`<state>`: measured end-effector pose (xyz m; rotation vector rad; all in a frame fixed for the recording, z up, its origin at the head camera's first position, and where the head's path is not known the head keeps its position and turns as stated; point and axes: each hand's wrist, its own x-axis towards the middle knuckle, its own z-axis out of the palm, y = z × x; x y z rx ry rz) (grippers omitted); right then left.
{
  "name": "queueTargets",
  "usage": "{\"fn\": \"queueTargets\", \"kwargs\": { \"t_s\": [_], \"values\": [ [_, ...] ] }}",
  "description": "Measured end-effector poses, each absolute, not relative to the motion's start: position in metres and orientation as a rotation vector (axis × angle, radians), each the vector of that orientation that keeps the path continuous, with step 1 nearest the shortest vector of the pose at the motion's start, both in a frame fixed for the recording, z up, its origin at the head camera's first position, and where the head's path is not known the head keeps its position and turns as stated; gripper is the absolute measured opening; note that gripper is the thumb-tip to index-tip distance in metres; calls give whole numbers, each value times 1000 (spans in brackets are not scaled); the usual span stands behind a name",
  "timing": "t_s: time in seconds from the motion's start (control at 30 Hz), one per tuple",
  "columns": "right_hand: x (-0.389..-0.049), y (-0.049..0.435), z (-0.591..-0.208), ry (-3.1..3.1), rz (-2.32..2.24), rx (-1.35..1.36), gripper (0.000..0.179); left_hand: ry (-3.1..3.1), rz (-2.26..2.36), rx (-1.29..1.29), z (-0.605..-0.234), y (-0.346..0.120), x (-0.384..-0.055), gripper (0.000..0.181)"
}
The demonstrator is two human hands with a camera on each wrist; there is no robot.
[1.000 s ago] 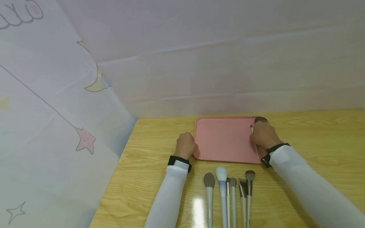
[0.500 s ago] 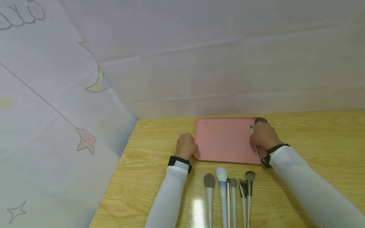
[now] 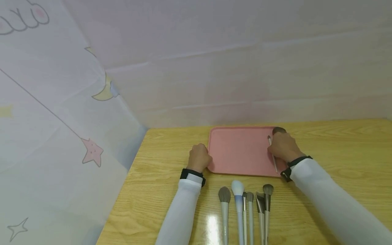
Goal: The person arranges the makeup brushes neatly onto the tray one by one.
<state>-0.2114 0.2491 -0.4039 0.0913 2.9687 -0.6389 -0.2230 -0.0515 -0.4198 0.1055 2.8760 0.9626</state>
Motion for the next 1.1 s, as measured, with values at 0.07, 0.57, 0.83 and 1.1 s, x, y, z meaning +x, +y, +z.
{"fn": "queueTargets", "kwargs": {
  "t_s": [0.07,0.57,0.83,1.1],
  "values": [
    [-209,249,-403,2976,-638,69,18,2872,965,103,-420,-52,-223,51],
    [-148,233,-386,3022,-828,2,37,2871,958,104,-423,-55,-227,50],
    [-107,218,-382,3053,-814,-117,35,2877,954,79,-419,-60,-230,51],
    [-75,198,-400,3014,-785,-198,23,2857,967,63,-418,-63,-231,51]
  ]
}}
